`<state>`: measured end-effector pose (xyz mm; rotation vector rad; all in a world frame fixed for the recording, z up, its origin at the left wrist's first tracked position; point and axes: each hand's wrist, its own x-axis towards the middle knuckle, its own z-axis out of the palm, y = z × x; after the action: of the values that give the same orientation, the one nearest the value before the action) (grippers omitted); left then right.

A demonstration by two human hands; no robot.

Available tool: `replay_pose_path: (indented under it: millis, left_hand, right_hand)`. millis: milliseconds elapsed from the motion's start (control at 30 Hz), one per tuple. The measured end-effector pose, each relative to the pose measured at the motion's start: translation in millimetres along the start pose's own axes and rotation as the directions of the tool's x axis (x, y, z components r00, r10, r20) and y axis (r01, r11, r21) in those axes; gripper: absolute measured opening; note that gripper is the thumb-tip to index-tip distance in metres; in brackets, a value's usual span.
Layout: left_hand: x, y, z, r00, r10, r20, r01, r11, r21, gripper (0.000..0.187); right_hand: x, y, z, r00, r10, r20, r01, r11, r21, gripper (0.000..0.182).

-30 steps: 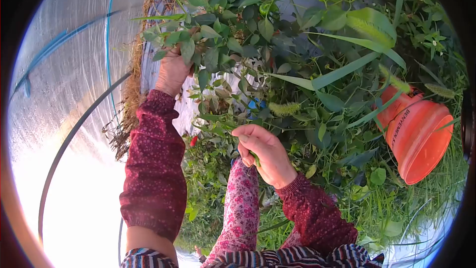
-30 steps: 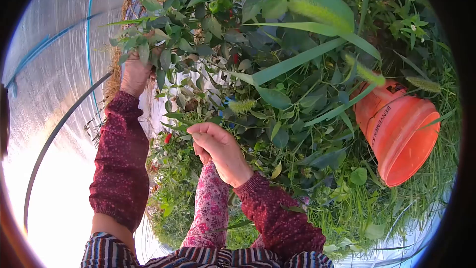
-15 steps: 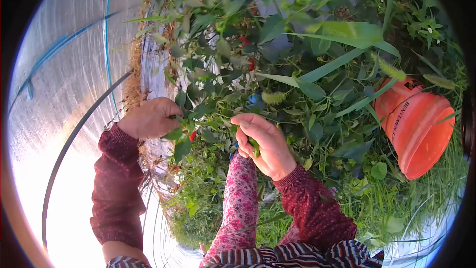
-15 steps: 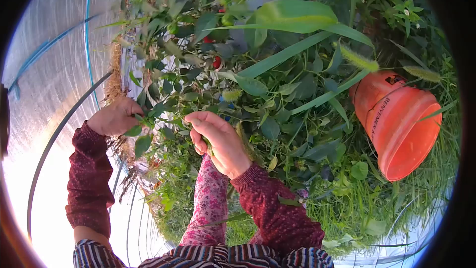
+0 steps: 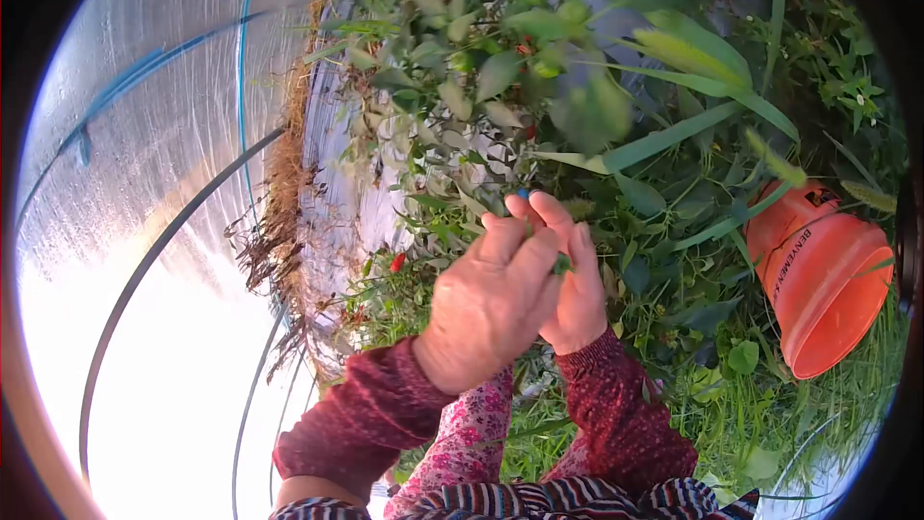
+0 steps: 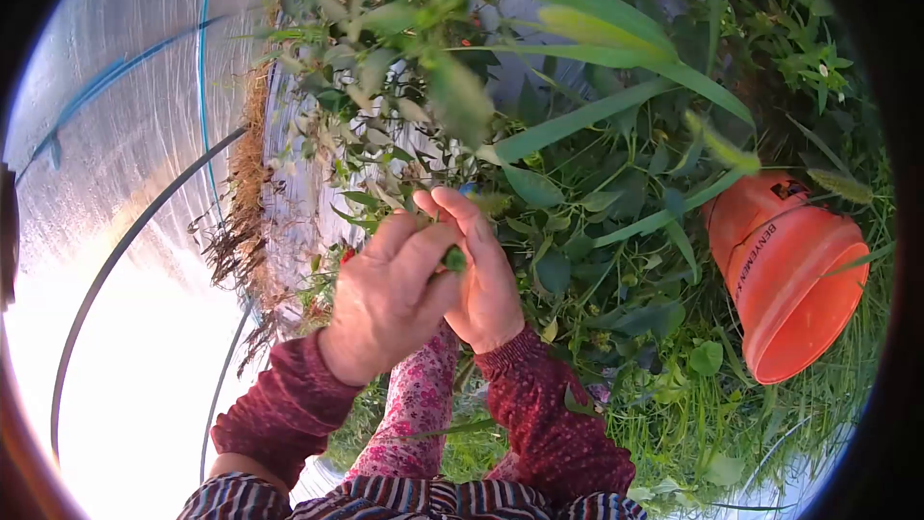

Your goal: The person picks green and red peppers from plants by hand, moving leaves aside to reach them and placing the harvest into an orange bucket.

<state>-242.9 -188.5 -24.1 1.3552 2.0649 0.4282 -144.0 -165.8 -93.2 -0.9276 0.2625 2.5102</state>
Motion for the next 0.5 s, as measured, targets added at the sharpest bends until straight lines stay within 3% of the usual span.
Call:
replay_pose_path:
  millis: [67, 133, 200, 267, 333, 400, 433, 500]
  left_hand:
    - [0.1, 5.9, 18.5, 1.000, 0.014, -0.026, -0.013, 0.999, 0.044, 0.047]
    - [-2.5, 15.9, 26.7, 0.999, 0.009, -0.041, -0.006, 0.998, 0.058, 0.050]
    - [-7.5, 20.5, 25.1, 0.998, 0.008, -0.058, -0.004, 0.998, 0.068, 0.052]
    - [-11.7, 22.4, 16.3, 0.990, 0.142, -0.027, -0.136, 0.978, 0.158, 0.053]
    - [-12.7, 16.6, 6.4, 0.986, 0.163, -0.021, -0.158, 0.976, 0.152, 0.051]
    - [-14.4, 0.7, -2.1, 0.968, 0.223, -0.112, -0.228, 0.973, -0.029, 0.047]
    - [-10.5, -4.4, -12.2, 0.974, 0.143, -0.175, -0.167, 0.977, -0.132, 0.040]
    - [-20.3, -27.5, -27.0, 0.990, 0.090, -0.109, -0.101, 0.989, -0.104, 0.038]
  right_hand:
    - [1.8, 2.0, -2.1, 0.998, -0.039, 0.057, 0.041, 0.998, -0.037, 0.041]
    - [0.0, -5.6, -4.3, 0.996, -0.063, 0.055, 0.059, 0.995, 0.084, 0.041]
    - [1.2, -10.4, -6.4, 0.995, -0.081, 0.052, 0.078, 0.995, 0.063, 0.041]
    - [2.1, -8.7, -11.6, 0.981, -0.156, 0.117, 0.143, 0.983, 0.118, 0.041]
    - [6.1, -9.2, -18.4, 0.975, -0.164, 0.153, 0.148, 0.983, 0.108, 0.041]
    - [8.5, -11.9, -25.5, 0.972, -0.081, 0.219, 0.049, 0.988, 0.148, 0.041]
    - [10.8, -11.6, -26.9, 0.964, -0.074, 0.255, 0.036, 0.988, 0.149, 0.038]
    - [12.3, -14.4, -27.5, 0.947, -0.023, 0.321, -0.036, 0.984, 0.177, 0.036]
